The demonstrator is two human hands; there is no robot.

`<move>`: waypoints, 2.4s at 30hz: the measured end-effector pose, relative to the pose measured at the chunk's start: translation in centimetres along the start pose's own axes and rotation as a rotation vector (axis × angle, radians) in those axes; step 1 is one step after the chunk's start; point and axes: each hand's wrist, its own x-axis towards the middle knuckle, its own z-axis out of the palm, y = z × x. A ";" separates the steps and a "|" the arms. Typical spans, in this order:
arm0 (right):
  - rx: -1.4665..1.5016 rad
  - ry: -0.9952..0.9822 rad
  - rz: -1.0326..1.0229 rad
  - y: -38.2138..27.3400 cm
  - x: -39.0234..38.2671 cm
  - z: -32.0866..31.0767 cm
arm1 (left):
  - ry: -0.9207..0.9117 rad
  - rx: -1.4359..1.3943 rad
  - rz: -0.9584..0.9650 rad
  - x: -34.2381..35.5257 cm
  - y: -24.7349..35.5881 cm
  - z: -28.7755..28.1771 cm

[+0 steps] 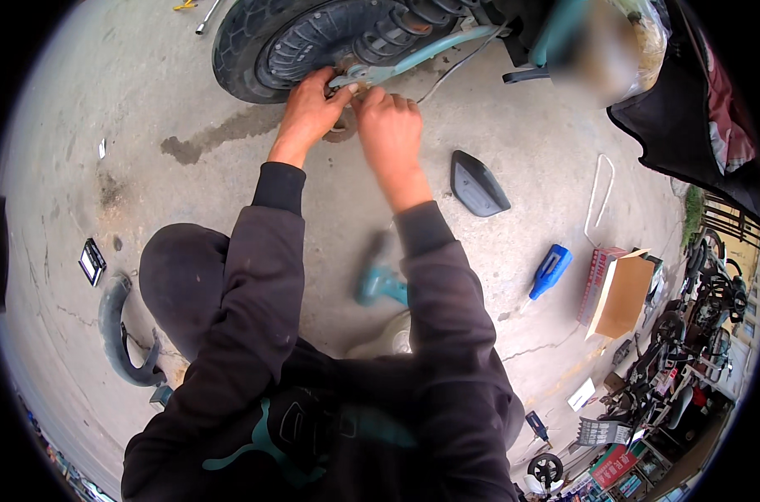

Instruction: The person installs a rear wheel onto a light blue scooter. They place the wheel on the axle, insert a metal washer and a cotter pin, and then use a wrench to tighten the axle nut. The person also adjusts the brake cable and checks the wheel's alignment.

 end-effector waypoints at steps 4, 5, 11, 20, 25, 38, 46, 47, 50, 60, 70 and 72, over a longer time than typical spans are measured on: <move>-0.095 0.158 -0.030 -0.3 0.1 0.0 | -0.041 -0.092 -0.036 -0.1 0.3 -0.5; -0.139 0.182 -0.030 -0.3 0.1 0.1 | -0.039 -0.104 -0.049 -0.4 0.5 -0.4; 0.098 -0.205 0.049 0.8 1.0 -1.1 | 0.149 -0.101 -0.050 -1.4 -0.6 1.3; 0.155 -0.136 -0.158 5.0 -0.5 -2.6 | 0.080 -0.822 -0.450 -8.1 3.2 6.8; 0.007 -0.194 -0.203 4.9 0.0 -2.2 | -0.056 -1.772 -0.606 -5.9 3.1 8.7; -0.085 -0.498 -0.245 5.3 1.3 -3.5 | -0.095 -2.047 -0.562 -4.7 1.9 9.7; -0.056 -0.515 -0.236 5.5 1.7 -3.7 | -0.049 -1.922 -0.514 -4.6 1.3 9.4; -0.008 -0.512 -0.202 5.4 1.9 -4.0 | -0.067 -1.947 -0.486 -4.5 1.0 9.5; 0.027 -0.397 -0.222 5.5 1.2 -3.9 | 0.017 -1.860 -0.542 -5.2 3.4 8.0; 0.127 -0.213 -0.092 3.1 1.0 -3.6 | -0.022 -1.746 -0.586 -5.0 2.6 8.7; -0.012 -0.200 -0.171 3.1 1.5 -2.7 | -0.288 -2.352 -0.478 -6.4 3.0 9.5; 0.035 -0.189 -0.201 3.8 1.5 -3.2 | -0.333 -2.335 -0.451 -6.7 3.3 9.8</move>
